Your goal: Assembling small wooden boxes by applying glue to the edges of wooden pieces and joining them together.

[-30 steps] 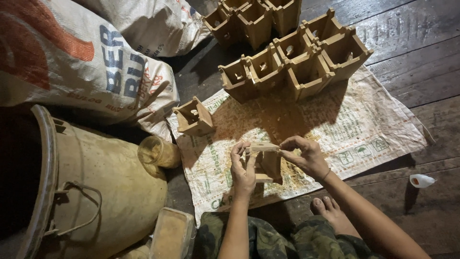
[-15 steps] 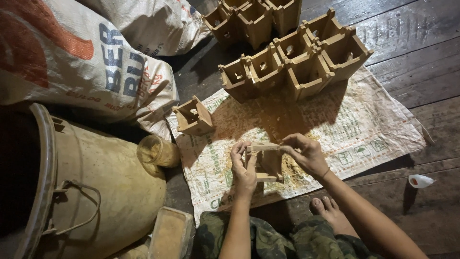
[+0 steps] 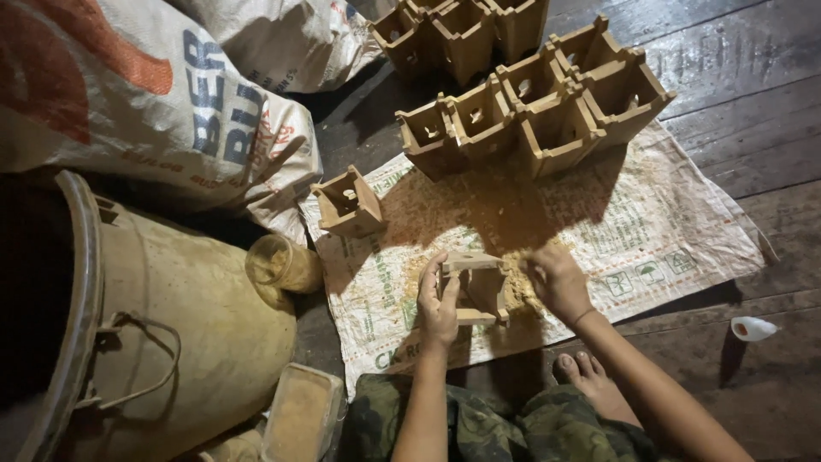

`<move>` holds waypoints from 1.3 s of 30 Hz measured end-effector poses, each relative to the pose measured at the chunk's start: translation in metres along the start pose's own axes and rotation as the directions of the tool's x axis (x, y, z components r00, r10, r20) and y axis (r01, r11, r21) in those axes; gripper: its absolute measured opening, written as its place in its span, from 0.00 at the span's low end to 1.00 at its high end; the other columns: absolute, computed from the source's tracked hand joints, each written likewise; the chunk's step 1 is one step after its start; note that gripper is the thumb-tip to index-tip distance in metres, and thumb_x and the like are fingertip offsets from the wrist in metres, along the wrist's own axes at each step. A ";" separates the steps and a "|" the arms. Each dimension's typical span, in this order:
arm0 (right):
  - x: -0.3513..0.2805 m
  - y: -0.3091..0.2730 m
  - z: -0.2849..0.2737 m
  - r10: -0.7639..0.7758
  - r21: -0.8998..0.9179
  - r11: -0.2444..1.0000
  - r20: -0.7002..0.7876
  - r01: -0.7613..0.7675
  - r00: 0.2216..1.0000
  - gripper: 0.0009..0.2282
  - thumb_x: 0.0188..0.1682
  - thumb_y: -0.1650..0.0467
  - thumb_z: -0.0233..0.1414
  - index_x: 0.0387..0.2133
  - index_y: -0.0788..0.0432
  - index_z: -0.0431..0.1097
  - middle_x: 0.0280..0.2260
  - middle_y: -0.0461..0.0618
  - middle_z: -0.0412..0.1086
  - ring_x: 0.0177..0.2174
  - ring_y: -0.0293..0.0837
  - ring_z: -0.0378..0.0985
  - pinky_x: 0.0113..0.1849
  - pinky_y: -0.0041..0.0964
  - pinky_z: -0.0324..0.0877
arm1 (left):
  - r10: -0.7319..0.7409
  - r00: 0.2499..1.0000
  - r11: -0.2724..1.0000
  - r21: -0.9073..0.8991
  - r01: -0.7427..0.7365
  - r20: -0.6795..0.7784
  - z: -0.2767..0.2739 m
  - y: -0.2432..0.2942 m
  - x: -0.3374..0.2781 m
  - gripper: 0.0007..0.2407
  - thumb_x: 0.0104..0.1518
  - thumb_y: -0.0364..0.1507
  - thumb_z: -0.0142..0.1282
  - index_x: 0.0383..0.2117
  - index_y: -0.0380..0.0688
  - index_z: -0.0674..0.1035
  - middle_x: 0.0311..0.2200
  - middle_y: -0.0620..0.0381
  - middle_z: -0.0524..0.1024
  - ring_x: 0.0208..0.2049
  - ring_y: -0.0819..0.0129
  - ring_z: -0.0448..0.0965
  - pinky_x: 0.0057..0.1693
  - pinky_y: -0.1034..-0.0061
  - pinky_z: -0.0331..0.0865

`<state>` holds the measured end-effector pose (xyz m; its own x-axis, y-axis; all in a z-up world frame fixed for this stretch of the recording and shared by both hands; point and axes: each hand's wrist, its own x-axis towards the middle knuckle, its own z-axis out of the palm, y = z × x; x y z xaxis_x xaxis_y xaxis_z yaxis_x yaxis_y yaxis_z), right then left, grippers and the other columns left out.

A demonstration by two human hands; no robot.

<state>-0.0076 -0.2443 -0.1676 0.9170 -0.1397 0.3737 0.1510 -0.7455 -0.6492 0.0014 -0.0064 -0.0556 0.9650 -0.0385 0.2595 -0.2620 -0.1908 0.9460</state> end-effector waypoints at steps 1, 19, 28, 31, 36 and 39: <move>-0.013 0.012 0.007 -0.006 -0.002 1.000 0.002 0.006 1.000 0.05 0.48 0.69 0.60 0.37 0.48 0.78 0.33 0.46 0.76 0.37 0.51 0.78 0.38 0.41 0.75 | 0.001 1.000 1.000 -0.003 -0.001 -0.006 0.000 0.000 0.000 0.17 0.60 0.29 0.55 0.55 0.42 0.76 0.53 0.44 0.72 0.58 0.56 0.71 0.64 0.63 0.62; -0.056 0.061 0.032 -0.122 -0.522 0.804 0.327 0.286 0.937 0.08 0.38 0.68 0.58 0.31 0.41 0.72 0.43 0.38 0.67 0.47 0.46 0.68 0.43 0.40 0.66 | -0.056 0.998 0.989 0.136 0.059 -0.026 -0.026 0.004 0.023 0.17 0.46 0.28 0.72 0.44 0.52 0.86 0.38 0.55 0.81 0.42 0.64 0.83 0.48 0.75 0.77; 0.022 -0.031 -0.076 -0.083 0.039 0.995 -0.118 0.088 0.990 0.03 0.53 0.71 0.61 0.31 0.52 0.75 0.37 0.46 0.74 0.41 0.53 0.77 0.45 0.42 0.69 | -0.124 0.984 0.985 0.106 0.138 -0.125 -0.020 0.038 -0.005 0.15 0.47 0.30 0.71 0.43 0.52 0.86 0.37 0.48 0.81 0.41 0.54 0.83 0.49 0.65 0.75; 0.035 -0.092 -0.097 -0.139 0.137 0.979 -0.099 0.152 0.985 0.03 0.51 0.75 0.61 0.33 0.55 0.75 0.39 0.50 0.75 0.43 0.53 0.77 0.46 0.44 0.68 | -0.224 0.966 0.971 0.056 0.233 -0.125 -0.018 0.030 -0.018 0.14 0.49 0.31 0.70 0.43 0.53 0.86 0.38 0.51 0.80 0.42 0.58 0.83 0.48 0.69 0.75; 0.028 -0.129 -0.071 -0.324 0.211 0.924 -0.012 0.319 0.946 0.05 0.45 0.77 0.61 0.30 0.53 0.77 0.37 0.49 0.76 0.39 0.53 0.77 0.44 0.45 0.68 | -0.240 0.969 0.945 0.216 0.246 -0.053 -0.018 0.027 -0.029 0.14 0.49 0.37 0.68 0.44 0.63 0.84 0.40 0.61 0.81 0.47 0.60 0.81 0.50 0.65 0.76; 0.025 -0.149 -0.063 -0.383 0.259 0.897 0.058 0.357 0.922 0.05 0.45 0.76 0.61 0.30 0.51 0.78 0.35 0.49 0.77 0.37 0.53 0.78 0.42 0.45 0.68 | -0.243 0.968 0.932 0.260 0.251 -0.061 -0.018 0.020 -0.027 0.14 0.51 0.40 0.66 0.45 0.68 0.83 0.39 0.67 0.81 0.46 0.66 0.82 0.49 0.69 0.77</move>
<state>-0.0299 -0.1774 -0.0197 0.8088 0.1944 0.5550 0.5585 -0.5498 -0.6212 -0.0299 0.0082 -0.0401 0.9971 0.0691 0.0332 0.0008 -0.4429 0.8966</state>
